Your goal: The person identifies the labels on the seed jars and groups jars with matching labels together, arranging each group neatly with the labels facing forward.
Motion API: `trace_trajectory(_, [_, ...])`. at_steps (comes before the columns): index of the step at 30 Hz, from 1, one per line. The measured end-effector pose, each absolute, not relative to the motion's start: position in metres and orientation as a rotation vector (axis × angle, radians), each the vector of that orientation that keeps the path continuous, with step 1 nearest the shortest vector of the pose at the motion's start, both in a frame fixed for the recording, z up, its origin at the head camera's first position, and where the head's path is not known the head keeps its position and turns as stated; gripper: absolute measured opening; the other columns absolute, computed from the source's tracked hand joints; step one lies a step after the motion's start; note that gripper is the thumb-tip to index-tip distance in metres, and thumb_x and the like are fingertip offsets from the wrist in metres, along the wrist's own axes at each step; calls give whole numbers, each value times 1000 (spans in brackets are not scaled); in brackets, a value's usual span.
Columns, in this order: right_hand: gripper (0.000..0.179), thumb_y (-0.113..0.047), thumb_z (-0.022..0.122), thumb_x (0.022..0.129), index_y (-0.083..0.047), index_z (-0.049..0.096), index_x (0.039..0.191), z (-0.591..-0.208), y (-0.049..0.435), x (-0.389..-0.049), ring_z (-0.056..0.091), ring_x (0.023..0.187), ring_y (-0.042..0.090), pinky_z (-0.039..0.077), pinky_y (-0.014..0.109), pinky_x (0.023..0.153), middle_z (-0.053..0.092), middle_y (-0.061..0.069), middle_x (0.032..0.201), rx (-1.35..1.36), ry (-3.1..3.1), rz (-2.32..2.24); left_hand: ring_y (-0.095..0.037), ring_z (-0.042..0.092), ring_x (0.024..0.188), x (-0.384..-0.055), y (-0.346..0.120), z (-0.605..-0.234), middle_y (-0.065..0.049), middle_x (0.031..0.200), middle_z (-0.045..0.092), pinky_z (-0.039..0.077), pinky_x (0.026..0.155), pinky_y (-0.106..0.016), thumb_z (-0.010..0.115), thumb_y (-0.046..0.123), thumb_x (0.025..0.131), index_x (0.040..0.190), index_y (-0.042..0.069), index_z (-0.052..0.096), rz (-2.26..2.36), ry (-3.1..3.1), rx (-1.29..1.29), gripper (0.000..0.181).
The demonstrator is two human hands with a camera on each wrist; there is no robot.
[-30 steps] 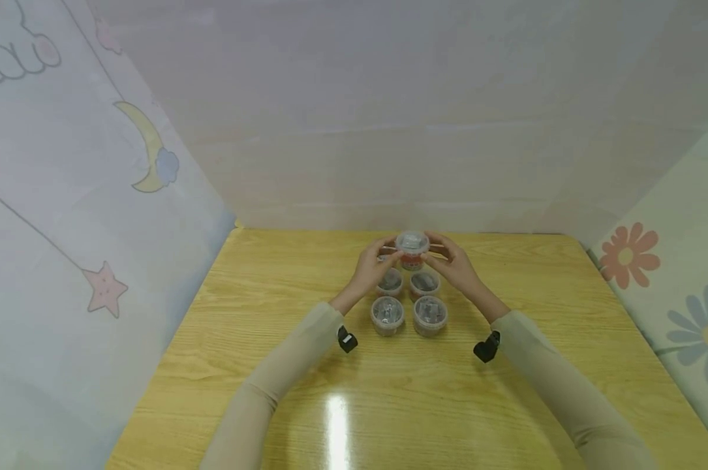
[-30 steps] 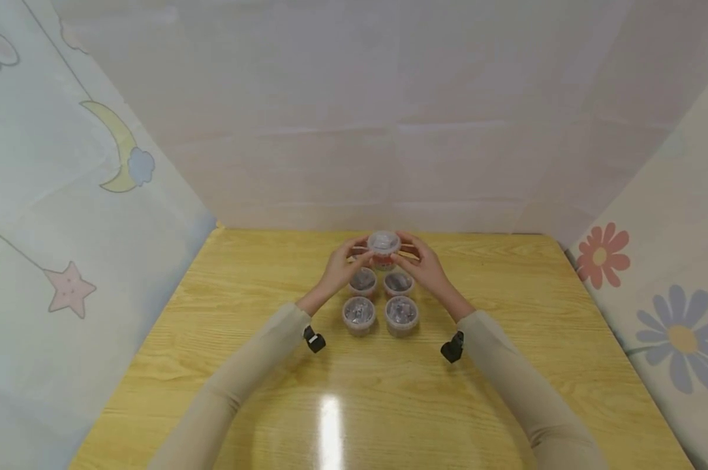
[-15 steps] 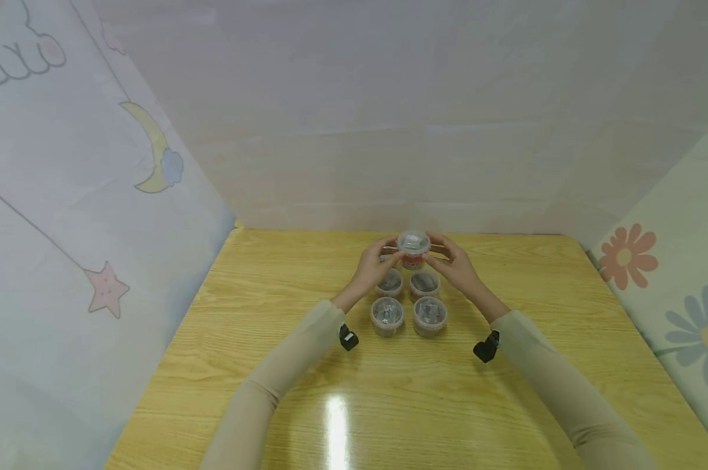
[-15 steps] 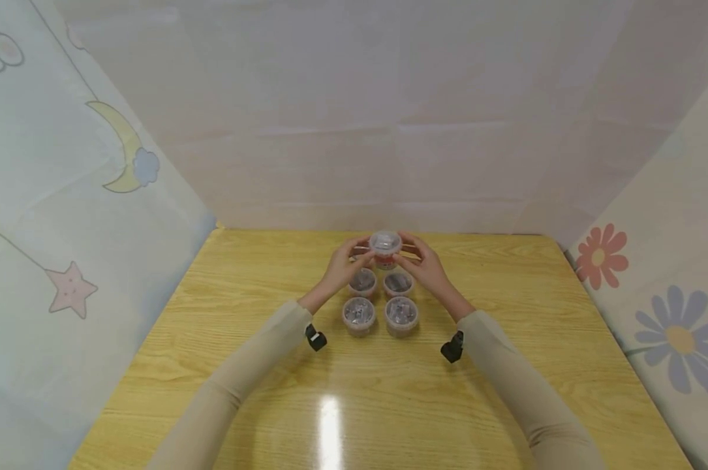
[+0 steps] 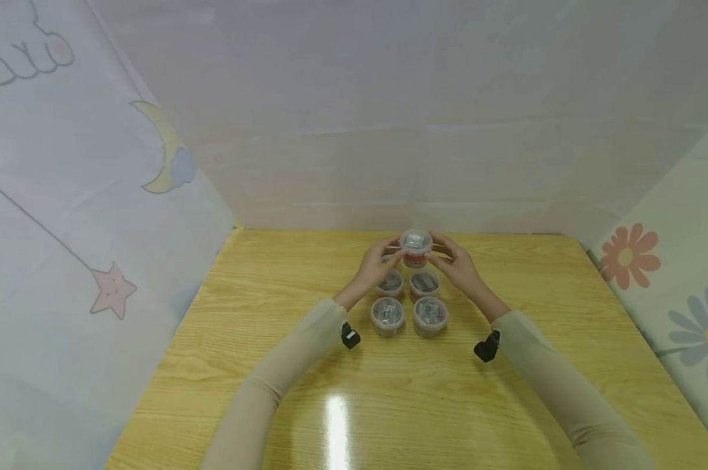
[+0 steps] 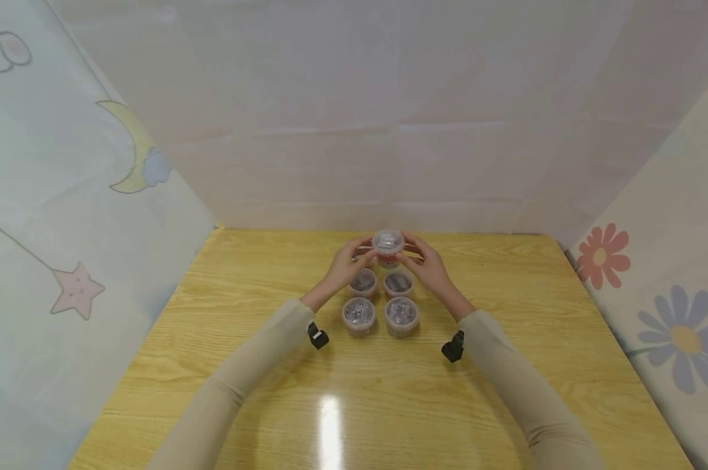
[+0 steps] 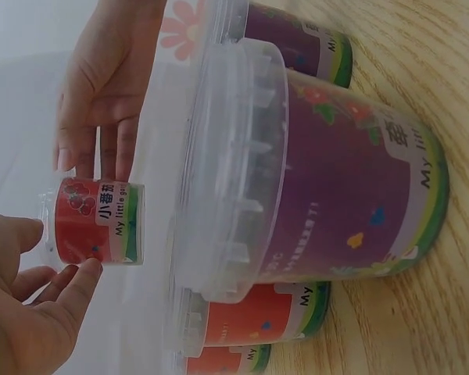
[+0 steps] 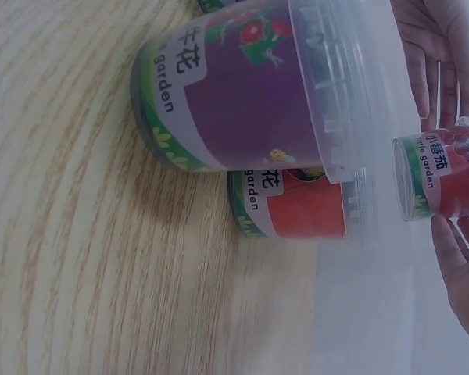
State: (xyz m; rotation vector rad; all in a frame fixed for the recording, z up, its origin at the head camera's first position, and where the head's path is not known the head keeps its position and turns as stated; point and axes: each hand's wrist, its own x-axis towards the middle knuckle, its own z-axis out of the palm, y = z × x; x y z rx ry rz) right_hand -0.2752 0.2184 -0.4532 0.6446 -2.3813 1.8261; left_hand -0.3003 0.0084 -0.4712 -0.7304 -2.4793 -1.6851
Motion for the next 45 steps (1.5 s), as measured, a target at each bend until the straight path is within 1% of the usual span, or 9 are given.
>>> trace_trajectory(11, [53,-2,58,90,5,37,138,-461,224,-275,42,121,45,48,15,88,37,24,137,612,-2399,1768,-27,59,109,-303,14,-475,-15,123,55,52,85,-23,54,24,95,135,4,46,-1648,-2520,-714,46])
trace_trajectory(22, [49,3,58,89,8,40,134,-466,228,-277,44,117,49,48,14,86,41,29,135,620,-2367,1732,-27,57,112,-303,17,-479,-15,127,52,52,86,-25,57,21,94,139,6,41,-1666,-2566,-759,50])
trace_trajectory(25, [48,3,57,89,7,41,134,-468,228,-279,45,117,49,49,14,85,41,28,135,600,-2382,1722,-29,57,113,-304,18,-480,-16,129,51,52,86,-26,58,18,93,139,4,40,-1676,-2559,-775,52])
trace_trajectory(30, [47,2,56,90,7,41,135,-470,229,-280,45,118,48,46,7,82,41,27,136,585,-2398,1728,-30,56,114,-306,19,-483,-18,129,50,51,88,-24,58,15,92,139,1,39,-1663,-2562,-793,53])
trace_trajectory(33, [47,3,55,90,8,41,135,-471,230,-281,44,118,49,45,5,82,40,28,136,600,-2400,1724,-35,55,114,-296,18,-471,-23,127,49,51,90,-27,57,8,92,138,-5,39,-1694,-2540,-814,51])
trace_trajectory(37, [47,3,55,91,8,40,135,-470,229,-281,44,118,48,44,6,82,41,28,135,598,-2412,1702,-43,52,114,-283,15,-452,-33,126,45,50,92,-37,55,-1,91,134,-14,36,-1735,-2510,-869,48])
trace_trajectory(40, [47,2,56,91,7,41,135,-470,229,-282,45,117,48,45,7,84,41,28,133,591,-2421,1680,-44,52,114,-287,17,-456,-34,124,45,49,92,-40,55,-1,91,134,-15,36,-1735,-2491,-876,49])
trace_trajectory(42, [47,2,56,90,7,41,135,-471,230,-282,46,117,47,46,9,85,41,28,132,587,-2422,1677,-42,53,113,-293,20,-466,-32,121,46,50,92,-39,57,-1,90,134,-13,37,-1722,-2481,-866,50])
trace_trajectory(45, [46,3,55,90,9,41,134,-472,231,-281,46,116,48,47,13,87,41,30,131,583,-2417,1679,-36,55,113,-302,24,-479,-27,120,48,51,90,-31,59,2,89,136,-10,38,-1678,-2501,-857,52])
